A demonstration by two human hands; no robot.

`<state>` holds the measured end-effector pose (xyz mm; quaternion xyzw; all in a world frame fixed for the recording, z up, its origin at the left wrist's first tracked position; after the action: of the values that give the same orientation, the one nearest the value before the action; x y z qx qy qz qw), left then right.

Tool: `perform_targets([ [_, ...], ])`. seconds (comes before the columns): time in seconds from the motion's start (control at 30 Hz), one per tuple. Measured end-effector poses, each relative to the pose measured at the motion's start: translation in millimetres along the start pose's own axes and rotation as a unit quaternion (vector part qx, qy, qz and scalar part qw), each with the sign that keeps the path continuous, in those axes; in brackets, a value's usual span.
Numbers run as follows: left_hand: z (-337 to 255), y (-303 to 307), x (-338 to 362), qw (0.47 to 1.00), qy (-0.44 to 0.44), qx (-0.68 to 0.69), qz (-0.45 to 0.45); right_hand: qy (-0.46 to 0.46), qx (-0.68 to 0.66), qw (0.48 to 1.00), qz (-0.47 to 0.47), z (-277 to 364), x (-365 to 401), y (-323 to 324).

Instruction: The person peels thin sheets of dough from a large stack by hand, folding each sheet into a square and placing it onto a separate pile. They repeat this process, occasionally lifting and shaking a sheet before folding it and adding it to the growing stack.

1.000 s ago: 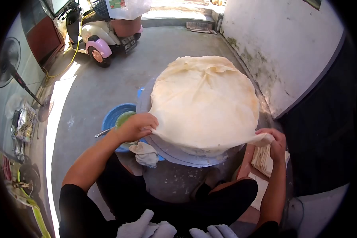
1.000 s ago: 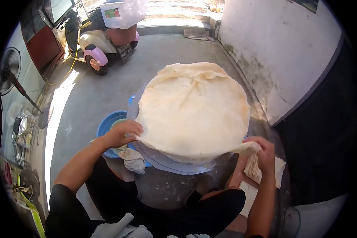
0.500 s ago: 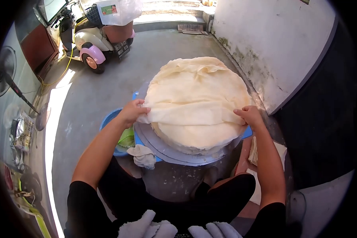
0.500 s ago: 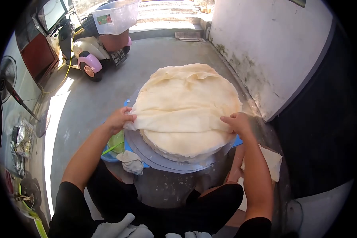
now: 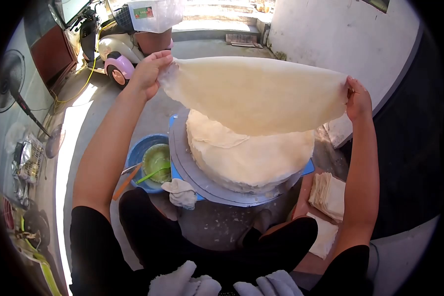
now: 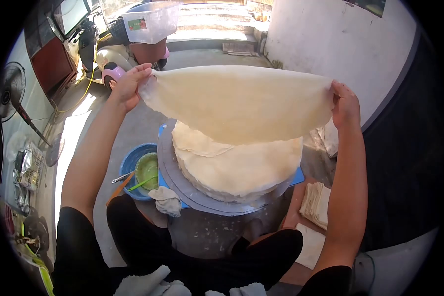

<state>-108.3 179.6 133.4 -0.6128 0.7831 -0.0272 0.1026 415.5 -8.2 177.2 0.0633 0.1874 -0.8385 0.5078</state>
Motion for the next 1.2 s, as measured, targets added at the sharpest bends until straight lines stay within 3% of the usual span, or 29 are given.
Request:
perform_targets([
  [0.13, -14, -3, -45, 0.999, -0.017, -0.035, -0.025, -0.051, 0.001, 0.997, -0.056, -1, -38, -2],
  [0.23, -25, -13, -48, 0.997, -0.054, -0.014, -0.044, -0.029, -0.013, 0.999, -0.041, 3, -45, -8],
  [0.43, -13, -11, 15, 0.994, -0.103, 0.018, -0.041, 0.031, -0.061, 0.997, 0.031, -2, 12, 13],
  [0.5, 26, -4, 49, 0.996, -0.083, -0.024, -0.019, 0.015, -0.025, 0.998, -0.051, -25, 65, 14],
  [0.7, 172, 30, 125, 0.982, 0.062, -0.171, 0.051, -0.149, 0.139, 0.970, -0.129, -146, 169, 88],
  [0.83, 168, 24, 135, 0.968, 0.118, -0.204, 0.091, -0.196, 0.128, 0.963, -0.132, -165, 187, 102],
  [0.93, 167, 26, 133, 0.975, 0.120, -0.181, 0.040, -0.231, 0.125, 0.956, -0.131, -163, 191, 96],
  [1.2, 168, 32, 132, 0.964, 0.098, -0.247, 0.012, -0.234, -0.065, 0.963, -0.120, -172, 196, 105],
])
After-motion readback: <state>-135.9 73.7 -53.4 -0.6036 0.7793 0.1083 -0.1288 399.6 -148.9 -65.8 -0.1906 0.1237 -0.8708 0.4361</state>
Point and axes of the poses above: each hand's wrist, its own x-axis away from the middle knuckle, its own y-axis out of the back of the hand, z = x × y, the point moved 5 cm from there along -x, towards the middle knuckle, and after that the axes turned 6 degrees about -x, right-handed, at the moved point
